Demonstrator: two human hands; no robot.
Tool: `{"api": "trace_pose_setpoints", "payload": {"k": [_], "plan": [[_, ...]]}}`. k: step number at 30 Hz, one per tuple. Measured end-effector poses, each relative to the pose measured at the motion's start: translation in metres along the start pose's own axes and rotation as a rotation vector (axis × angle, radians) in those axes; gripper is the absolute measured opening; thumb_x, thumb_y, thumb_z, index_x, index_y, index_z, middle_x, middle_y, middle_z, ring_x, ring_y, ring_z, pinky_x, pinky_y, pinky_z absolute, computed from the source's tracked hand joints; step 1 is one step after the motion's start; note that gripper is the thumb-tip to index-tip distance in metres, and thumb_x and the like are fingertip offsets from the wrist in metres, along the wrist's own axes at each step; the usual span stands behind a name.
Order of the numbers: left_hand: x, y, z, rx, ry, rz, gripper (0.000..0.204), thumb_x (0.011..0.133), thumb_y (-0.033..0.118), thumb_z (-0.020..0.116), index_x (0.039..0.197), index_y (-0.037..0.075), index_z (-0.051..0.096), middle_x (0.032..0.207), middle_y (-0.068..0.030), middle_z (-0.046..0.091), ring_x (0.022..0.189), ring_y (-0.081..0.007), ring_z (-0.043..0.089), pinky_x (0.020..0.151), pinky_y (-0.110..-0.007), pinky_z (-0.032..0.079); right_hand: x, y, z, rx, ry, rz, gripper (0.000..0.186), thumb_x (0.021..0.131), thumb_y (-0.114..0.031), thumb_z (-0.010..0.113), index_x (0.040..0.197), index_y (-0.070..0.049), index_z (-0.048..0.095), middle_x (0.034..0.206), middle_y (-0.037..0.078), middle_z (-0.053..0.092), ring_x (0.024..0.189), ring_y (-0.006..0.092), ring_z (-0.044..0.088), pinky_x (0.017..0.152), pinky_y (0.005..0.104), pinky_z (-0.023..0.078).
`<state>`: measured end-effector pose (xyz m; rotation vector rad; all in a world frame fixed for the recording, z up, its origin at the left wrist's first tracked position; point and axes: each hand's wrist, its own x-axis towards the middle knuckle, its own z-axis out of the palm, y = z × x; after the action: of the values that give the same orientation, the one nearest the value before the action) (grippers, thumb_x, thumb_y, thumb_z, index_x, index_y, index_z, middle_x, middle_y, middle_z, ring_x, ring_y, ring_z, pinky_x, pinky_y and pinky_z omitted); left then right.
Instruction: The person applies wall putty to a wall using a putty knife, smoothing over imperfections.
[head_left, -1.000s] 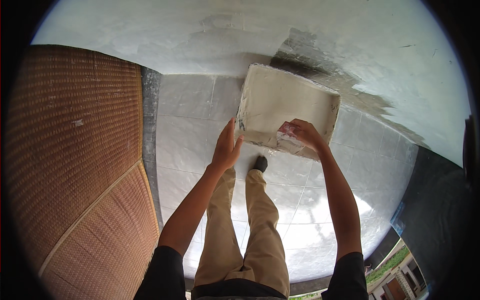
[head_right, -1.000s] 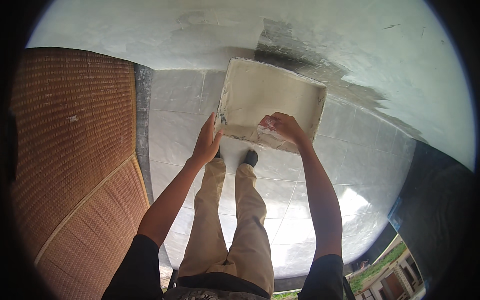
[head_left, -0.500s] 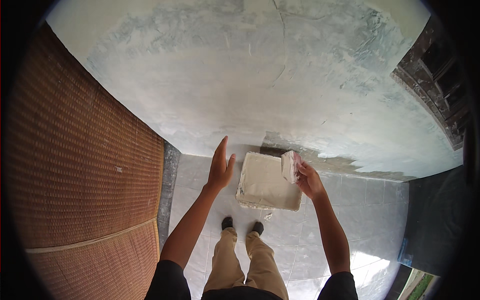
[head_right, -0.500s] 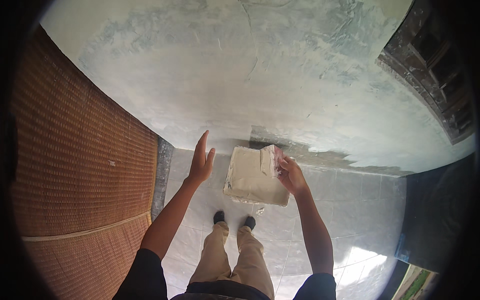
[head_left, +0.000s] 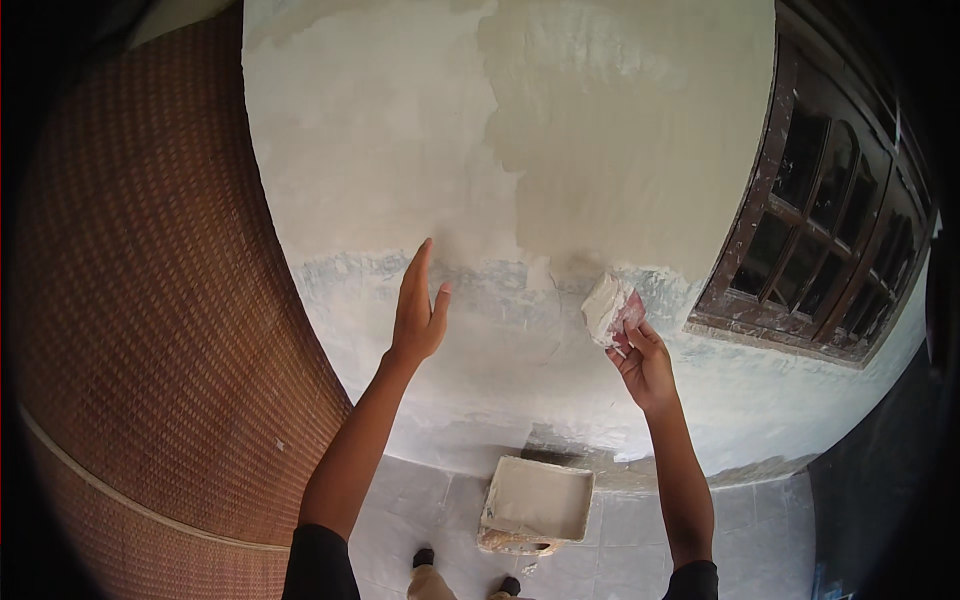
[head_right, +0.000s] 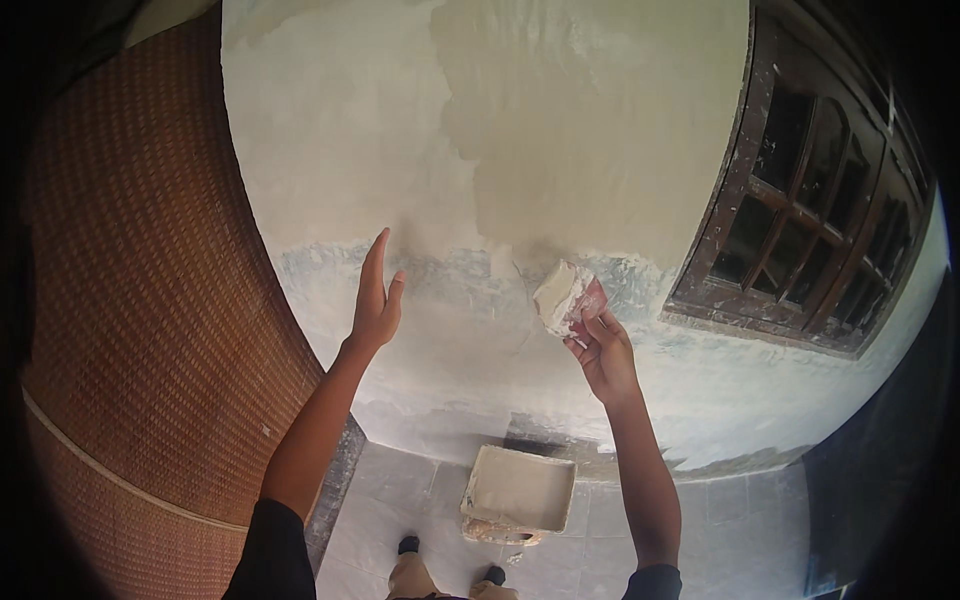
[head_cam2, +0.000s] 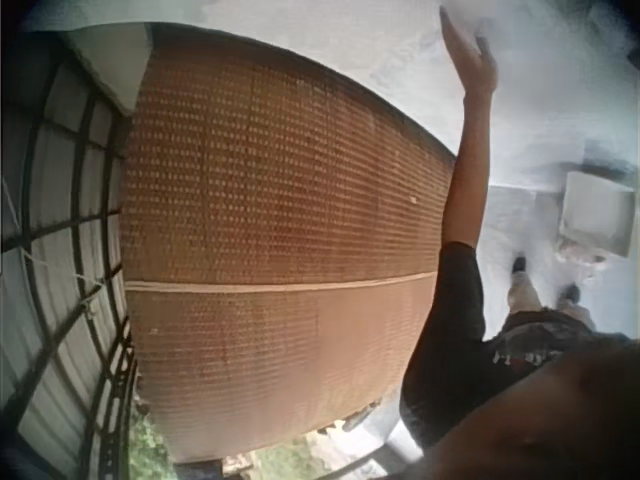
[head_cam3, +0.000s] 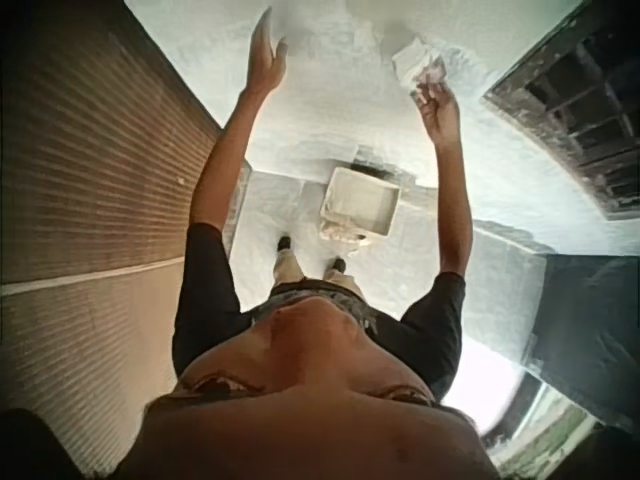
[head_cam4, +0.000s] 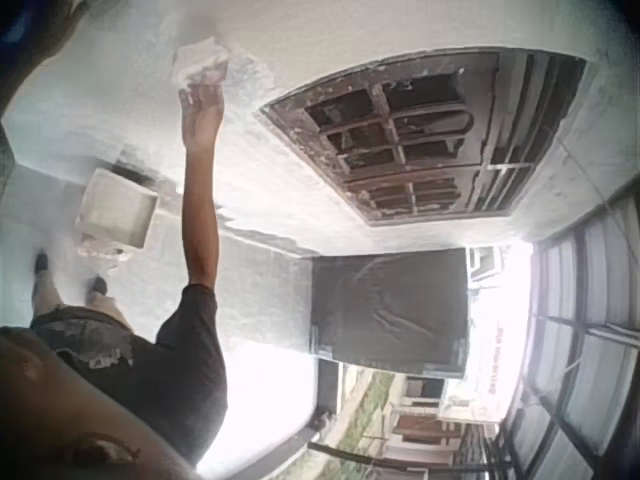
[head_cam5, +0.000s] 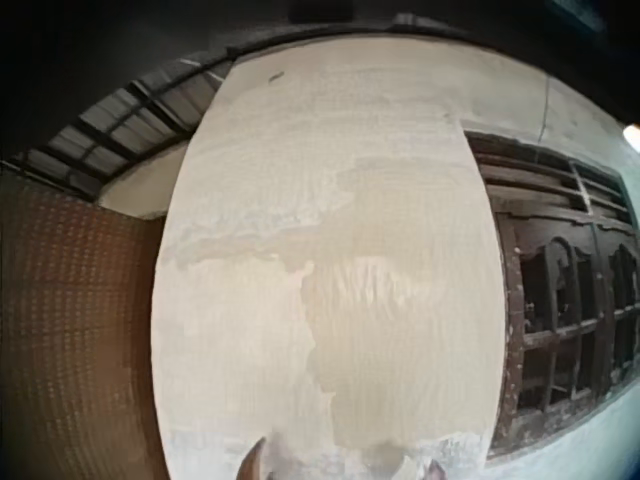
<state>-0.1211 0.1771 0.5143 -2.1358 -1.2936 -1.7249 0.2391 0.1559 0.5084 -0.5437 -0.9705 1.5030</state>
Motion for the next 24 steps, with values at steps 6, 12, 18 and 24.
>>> {"api": "trace_pose_setpoints", "payload": {"k": [6, 12, 18, 24], "plan": [[0.078, -0.022, -0.060, 0.022, 0.071, 0.129, 0.060, 0.102, 0.017, 0.046, 0.155, 0.001, 0.023, 0.158, -0.0202, 0.030, 0.146, -0.0355, 0.030, 0.119, -0.046, 0.025, 0.040, -0.032, 0.111, -0.052, 0.029, -0.221, 0.025, 0.101, -0.011, 0.056, 0.125, -0.009, 0.059, 0.107, 0.000, 0.064, 0.096, 0.0114, 0.062, 0.079, 0.0310, 0.055], [0.135, -0.057, -0.100, 0.037, 0.085, 0.238, 0.061, 0.102, 0.021, 0.046, 0.155, 0.001, 0.023, 0.158, -0.0194, 0.031, 0.146, -0.0354, 0.031, 0.119, -0.047, 0.025, 0.075, -0.029, 0.195, -0.149, 0.046, -0.368, 0.021, 0.101, -0.014, 0.056, 0.121, -0.010, 0.063, 0.106, -0.001, 0.067, 0.092, 0.0098, 0.060, 0.084, 0.0311, 0.051], [0.179, -0.076, -0.103, 0.035, 0.126, 0.370, 0.061, 0.101, 0.020, 0.046, 0.155, 0.001, 0.023, 0.157, -0.0193, 0.032, 0.145, -0.0351, 0.031, 0.119, -0.048, 0.024, 0.107, -0.021, 0.241, -0.305, 0.092, -0.598, 0.024, 0.102, -0.017, 0.056, 0.121, -0.005, 0.065, 0.109, 0.001, 0.068, 0.095, 0.0101, 0.061, 0.085, 0.0309, 0.050], [0.211, -0.074, -0.087, 0.048, 0.158, 0.413, 0.062, 0.101, 0.019, 0.048, 0.154, 0.001, 0.022, 0.157, -0.0186, 0.031, 0.146, -0.0341, 0.031, 0.119, -0.051, 0.022, 0.141, -0.018, 0.271, -1.065, 0.354, -1.321, 0.030, 0.099, -0.007, 0.058, 0.127, -0.007, 0.065, 0.100, 0.010, 0.071, 0.094, 0.0199, 0.063, 0.087, 0.0302, 0.049]]}}
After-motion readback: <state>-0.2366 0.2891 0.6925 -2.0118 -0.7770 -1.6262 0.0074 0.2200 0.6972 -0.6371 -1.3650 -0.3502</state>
